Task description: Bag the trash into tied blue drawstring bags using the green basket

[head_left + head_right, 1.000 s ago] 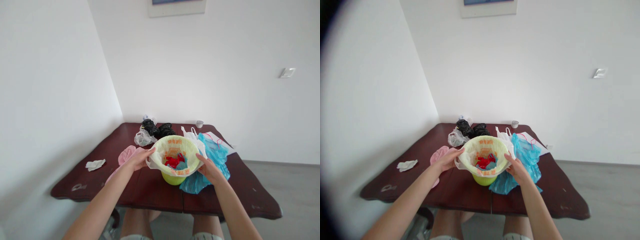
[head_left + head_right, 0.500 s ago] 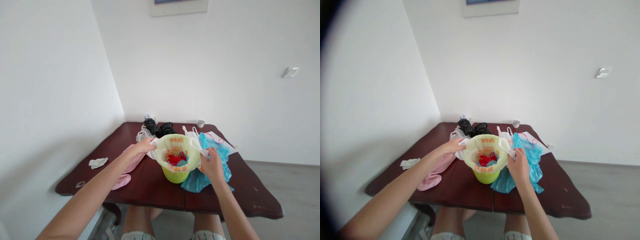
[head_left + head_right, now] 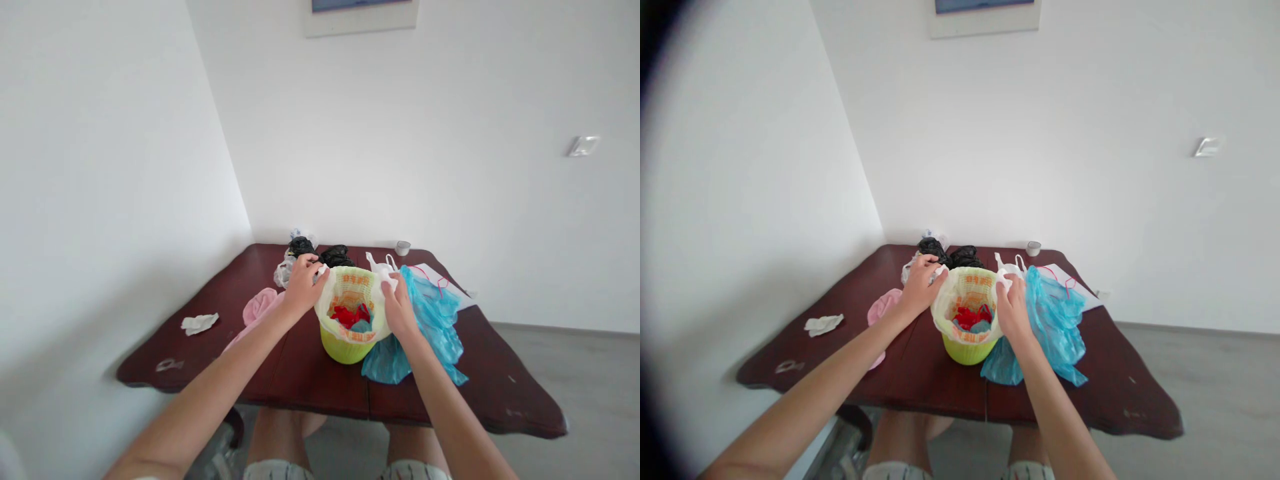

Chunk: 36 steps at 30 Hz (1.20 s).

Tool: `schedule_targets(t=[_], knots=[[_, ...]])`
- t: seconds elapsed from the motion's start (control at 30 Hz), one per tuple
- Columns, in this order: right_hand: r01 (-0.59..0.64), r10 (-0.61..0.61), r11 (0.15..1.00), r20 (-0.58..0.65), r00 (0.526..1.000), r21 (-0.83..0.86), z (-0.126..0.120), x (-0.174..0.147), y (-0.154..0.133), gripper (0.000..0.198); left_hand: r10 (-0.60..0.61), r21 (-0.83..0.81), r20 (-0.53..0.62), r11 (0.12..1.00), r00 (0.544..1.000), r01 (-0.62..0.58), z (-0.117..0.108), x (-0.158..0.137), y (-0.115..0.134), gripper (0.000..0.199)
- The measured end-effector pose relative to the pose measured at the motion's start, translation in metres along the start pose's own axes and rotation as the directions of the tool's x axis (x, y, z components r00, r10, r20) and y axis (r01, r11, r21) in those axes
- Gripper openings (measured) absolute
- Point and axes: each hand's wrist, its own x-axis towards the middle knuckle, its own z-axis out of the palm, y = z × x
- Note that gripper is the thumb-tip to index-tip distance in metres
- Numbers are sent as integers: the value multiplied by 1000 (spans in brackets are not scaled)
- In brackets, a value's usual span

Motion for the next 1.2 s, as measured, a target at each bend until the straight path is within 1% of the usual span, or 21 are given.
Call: schedule_targets(t=[0.07,0.1,0.17,0.2,0.27,0.3,0.37,0.43,0.5,0.53,0.57,0.6,0.67,0.77,0.87,0.93,0.97,1.03,1.1,1.17,1.2], knots=[[104,-108,989,-27,994,-109,0,3,-5,47,78,-30,-6,996,997,-78,0,-1,4,26],[149,-154,973,-17,988,-175,0,5,-7,49,101,-60,6,993,995,-100,2,0,4,26],[209,-209,926,34,977,-315,1,12,-6,47,96,-127,53,988,994,-88,9,4,3,34],[214,-207,905,58,977,-367,1,17,-3,45,72,-151,81,987,994,-59,15,7,1,41],[184,-165,886,82,983,-426,2,25,3,40,33,-181,137,984,990,-8,26,14,-3,54],[165,-144,882,81,986,-441,2,28,6,40,25,-190,163,982,986,7,31,18,-5,57],[142,-120,846,76,990,-514,4,32,10,52,29,-187,200,982,979,9,37,22,-8,52],[155,-110,741,110,988,-653,6,32,11,65,50,-156,224,988,973,-15,39,22,-11,41],[206,-94,590,187,978,-781,7,30,10,70,85,-108,241,992,967,-60,37,18,-12,32],[237,-87,527,226,970,-816,8,29,9,72,108,-84,249,992,962,-90,36,16,-12,30],[264,-86,493,255,963,-829,9,28,9,73,137,-63,259,990,956,-125,34,14,-12,30],[282,-91,479,272,958,-832,9,27,9,72,171,-49,276,985,946,-164,33,12,-12,31],[292,-114,486,272,956,-824,10,26,13,61,243,-39,329,969,912,-244,30,8,-10,35],[266,-141,534,226,964,-803,11,29,20,44,335,-48,412,936,847,-347,27,5,-2,40],[261,-168,607,200,965,-750,12,33,26,31,405,-63,463,902,788,-427,28,2,4,51],[264,-192,668,181,964,-696,12,37,28,20,432,-92,476,890,766,-446,29,1,3,54],[263,-207,699,163,965,-665,12,38,28,17,439,-111,469,890,766,-442,30,1,1,55],[257,-239,761,110,965,-596,10,40,28,22,449,-134,436,889,780,-437,31,2,-8,58],[260,-272,814,54,961,-520,7,40,26,31,420,-158,377,907,826,-389,32,3,-16,66],[281,-312,847,5,950,-451,5,39,22,37,337,-198,336,938,880,-283,32,6,-20,70],[301,-339,854,-16,941,-425,4,39,19,38,295,-220,328,948,897,-231,33,8,-19,69]])
